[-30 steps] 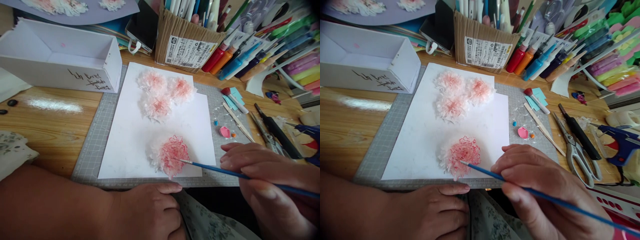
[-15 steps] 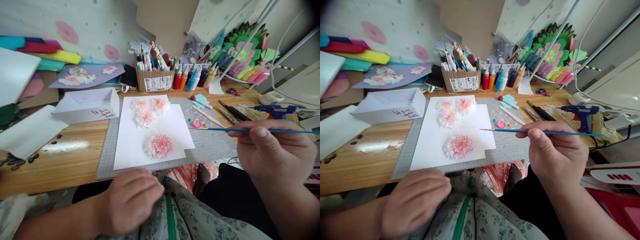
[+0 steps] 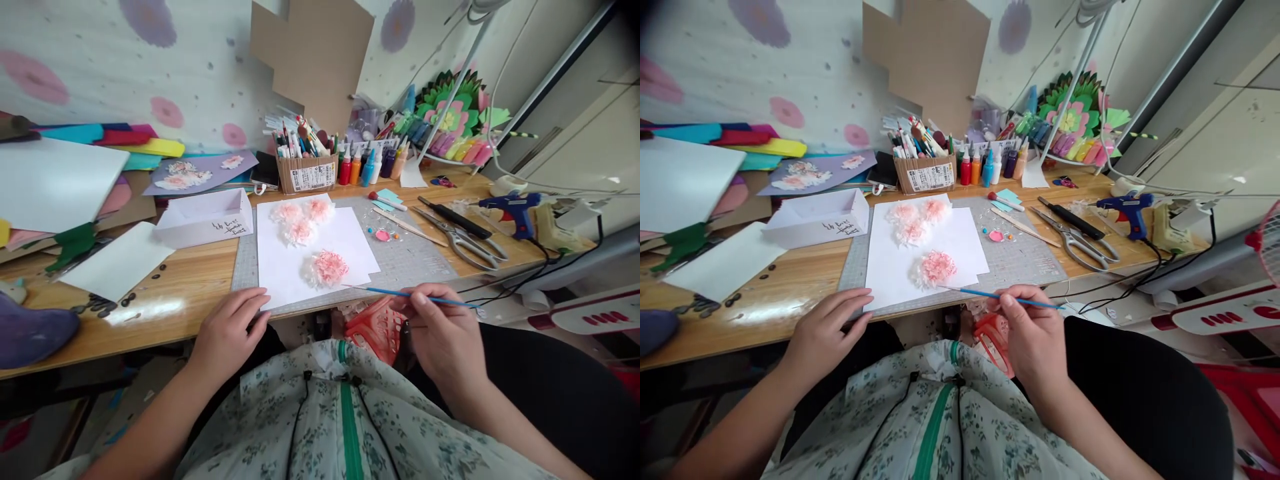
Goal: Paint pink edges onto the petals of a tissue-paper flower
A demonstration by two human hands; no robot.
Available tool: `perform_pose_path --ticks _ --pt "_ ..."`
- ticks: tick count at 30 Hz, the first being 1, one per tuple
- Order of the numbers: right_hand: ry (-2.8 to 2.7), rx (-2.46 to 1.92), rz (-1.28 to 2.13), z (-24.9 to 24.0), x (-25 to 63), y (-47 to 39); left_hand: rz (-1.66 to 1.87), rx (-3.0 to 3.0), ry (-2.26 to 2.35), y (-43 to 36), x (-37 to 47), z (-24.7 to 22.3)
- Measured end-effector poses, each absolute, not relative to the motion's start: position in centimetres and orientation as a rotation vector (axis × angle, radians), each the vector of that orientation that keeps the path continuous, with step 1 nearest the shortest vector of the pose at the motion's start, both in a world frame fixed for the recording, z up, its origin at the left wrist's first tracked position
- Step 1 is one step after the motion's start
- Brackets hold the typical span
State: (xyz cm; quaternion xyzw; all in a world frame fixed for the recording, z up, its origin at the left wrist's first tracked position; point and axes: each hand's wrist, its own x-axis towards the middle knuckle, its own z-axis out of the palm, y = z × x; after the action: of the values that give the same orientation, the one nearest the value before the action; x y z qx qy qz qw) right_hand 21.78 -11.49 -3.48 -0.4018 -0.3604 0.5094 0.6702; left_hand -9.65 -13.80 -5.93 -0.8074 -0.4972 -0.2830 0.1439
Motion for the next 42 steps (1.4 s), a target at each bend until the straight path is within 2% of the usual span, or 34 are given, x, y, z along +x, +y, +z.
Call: perform_pose_path --ticks 13,42 --pt "-0.788 -0.972 1.309 -7.9 20.8 -10.0 -0.886 -2.240 -1.289 -13.4 -8.9 -8.1" --pt "-0.848 -1.059 1.191 -7.8 19.6 -10.5 -0.919 -2.238 -1.326 -13.6 -8.7 -8.1"
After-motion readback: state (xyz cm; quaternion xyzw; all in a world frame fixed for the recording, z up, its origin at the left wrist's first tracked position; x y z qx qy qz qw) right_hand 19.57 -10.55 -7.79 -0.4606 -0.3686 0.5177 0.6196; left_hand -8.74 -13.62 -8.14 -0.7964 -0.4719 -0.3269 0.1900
